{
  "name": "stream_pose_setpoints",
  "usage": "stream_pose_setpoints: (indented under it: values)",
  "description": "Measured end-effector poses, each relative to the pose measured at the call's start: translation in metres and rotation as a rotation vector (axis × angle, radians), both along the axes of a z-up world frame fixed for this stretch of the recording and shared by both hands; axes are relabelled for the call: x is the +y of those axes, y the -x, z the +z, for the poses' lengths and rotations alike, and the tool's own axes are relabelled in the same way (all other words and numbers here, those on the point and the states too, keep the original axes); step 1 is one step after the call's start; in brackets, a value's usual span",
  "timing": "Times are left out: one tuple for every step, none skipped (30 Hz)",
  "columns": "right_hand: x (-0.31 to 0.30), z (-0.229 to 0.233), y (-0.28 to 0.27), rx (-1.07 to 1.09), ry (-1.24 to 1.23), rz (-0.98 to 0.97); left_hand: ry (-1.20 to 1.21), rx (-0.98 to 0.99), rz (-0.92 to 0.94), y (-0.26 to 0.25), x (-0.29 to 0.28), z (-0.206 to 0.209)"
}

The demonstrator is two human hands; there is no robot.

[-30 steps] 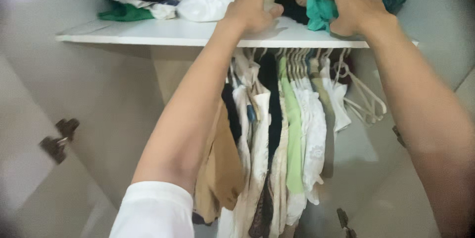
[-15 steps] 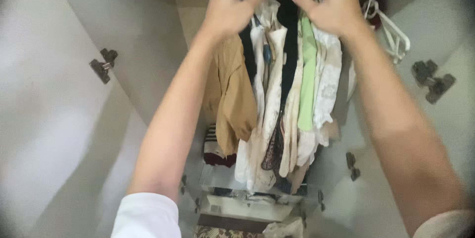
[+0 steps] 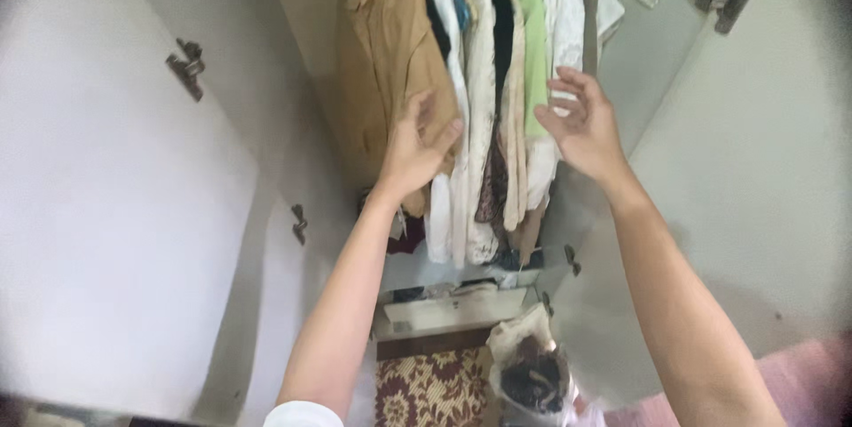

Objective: The person folds several garments on a bed, including an orange sweater, a brown top, a green patterned top, a black top, and a red sweater. The person places the folded items into a closet shelf.

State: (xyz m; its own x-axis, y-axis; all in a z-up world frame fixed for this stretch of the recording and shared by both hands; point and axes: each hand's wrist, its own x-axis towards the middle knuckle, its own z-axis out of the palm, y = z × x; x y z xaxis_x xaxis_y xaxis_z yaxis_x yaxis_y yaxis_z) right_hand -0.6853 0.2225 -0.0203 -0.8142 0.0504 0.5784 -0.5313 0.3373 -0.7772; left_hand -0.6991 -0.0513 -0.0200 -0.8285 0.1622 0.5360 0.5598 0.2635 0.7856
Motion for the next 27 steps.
stream_pose_setpoints:
  values:
    - [-0.006, -0.009, -0.013, -0.022, -0.008, -0.007, 0.005, -0.021, -0.014, -0.010, -0.007, -0.006]
    - [-0.013, -0.019, -0.026, -0.052, -0.016, -0.011, 0.003, -0.021, -0.021, -0.022, -0.015, -0.012]
    - [-0.020, -0.027, -0.038, -0.064, 0.001, -0.023, 0.000, -0.021, -0.027, -0.033, -0.023, -0.017]
    - [-0.027, -0.034, -0.049, -0.077, 0.021, -0.034, -0.001, -0.020, -0.031, -0.044, -0.031, -0.021]
    - [-0.034, -0.040, -0.061, -0.089, 0.040, -0.045, 0.001, -0.017, -0.052, -0.056, -0.038, -0.025]
    - [-0.040, -0.046, -0.072, -0.089, 0.057, -0.033, 0.003, -0.006, -0.073, -0.065, -0.044, -0.027]
    - [-0.045, -0.051, -0.085, -0.089, 0.075, -0.022, 0.006, 0.004, -0.095, -0.074, -0.048, -0.028]
    - [-0.047, -0.055, -0.096, -0.087, 0.090, -0.012, 0.021, -0.002, -0.104, -0.081, -0.051, -0.030]
    - [-0.046, -0.057, -0.106, -0.072, 0.088, -0.017, 0.037, -0.009, -0.113, -0.088, -0.053, -0.032]
    - [-0.045, -0.062, -0.120, -0.068, 0.091, -0.027, 0.055, -0.025, -0.128, -0.097, -0.053, -0.037]
    - [-0.044, -0.067, -0.134, -0.063, 0.093, -0.037, 0.050, -0.065, -0.153, -0.104, -0.050, -0.041]
    - [-0.041, -0.071, -0.148, -0.086, 0.092, -0.059, 0.048, -0.106, -0.185, -0.110, -0.045, -0.044]
    - [-0.035, -0.072, -0.161, -0.108, 0.091, -0.081, 0.046, -0.148, -0.217, -0.117, -0.038, -0.048]
    - [-0.026, -0.072, -0.175, -0.123, 0.088, -0.109, 0.047, -0.167, -0.243, -0.125, -0.029, -0.051]
    - [-0.017, -0.073, -0.189, -0.132, 0.087, -0.135, 0.048, -0.187, -0.268, -0.133, -0.019, -0.055]
    - [-0.006, -0.074, -0.203, -0.140, 0.083, -0.166, 0.047, -0.204, -0.299, -0.140, -0.005, -0.059]
    - [0.006, -0.076, -0.217, -0.148, 0.079, -0.197, 0.037, -0.181, -0.340, -0.148, 0.009, -0.063]
    - [0.018, -0.079, -0.232, -0.134, 0.131, -0.200, 0.024, -0.160, -0.383, -0.158, 0.023, -0.068]
    - [0.029, -0.085, -0.247, -0.119, 0.182, -0.204, 0.011, -0.139, -0.426, -0.168, 0.037, -0.072]
    - [0.040, -0.093, -0.264, -0.105, 0.237, -0.211, 0.040, -0.176, -0.453, -0.178, 0.049, -0.078]
    - [0.052, -0.102, -0.281, -0.109, 0.243, -0.234, 0.069, -0.212, -0.480, -0.190, 0.061, -0.084]
    - [0.063, -0.112, -0.301, -0.112, 0.251, -0.262, 0.102, -0.247, -0.513, -0.201, 0.074, -0.090]
    - [0.074, -0.122, -0.321, -0.116, 0.258, -0.291, 0.120, -0.262, -0.550, -0.211, 0.088, -0.094]
    - [0.085, -0.131, -0.341, -0.129, 0.270, -0.324, 0.134, -0.270, -0.593, -0.219, 0.106, -0.098]
    - [0.095, -0.140, -0.361, -0.143, 0.283, -0.357, 0.147, -0.278, -0.636, -0.228, 0.124, -0.102]
    - [0.107, -0.145, -0.380, -0.156, 0.291, -0.389, 0.141, -0.286, -0.686, -0.238, 0.143, -0.105]
    - [0.121, -0.148, -0.402, -0.187, 0.273, -0.459, 0.134, -0.294, -0.737, -0.249, 0.161, -0.109]
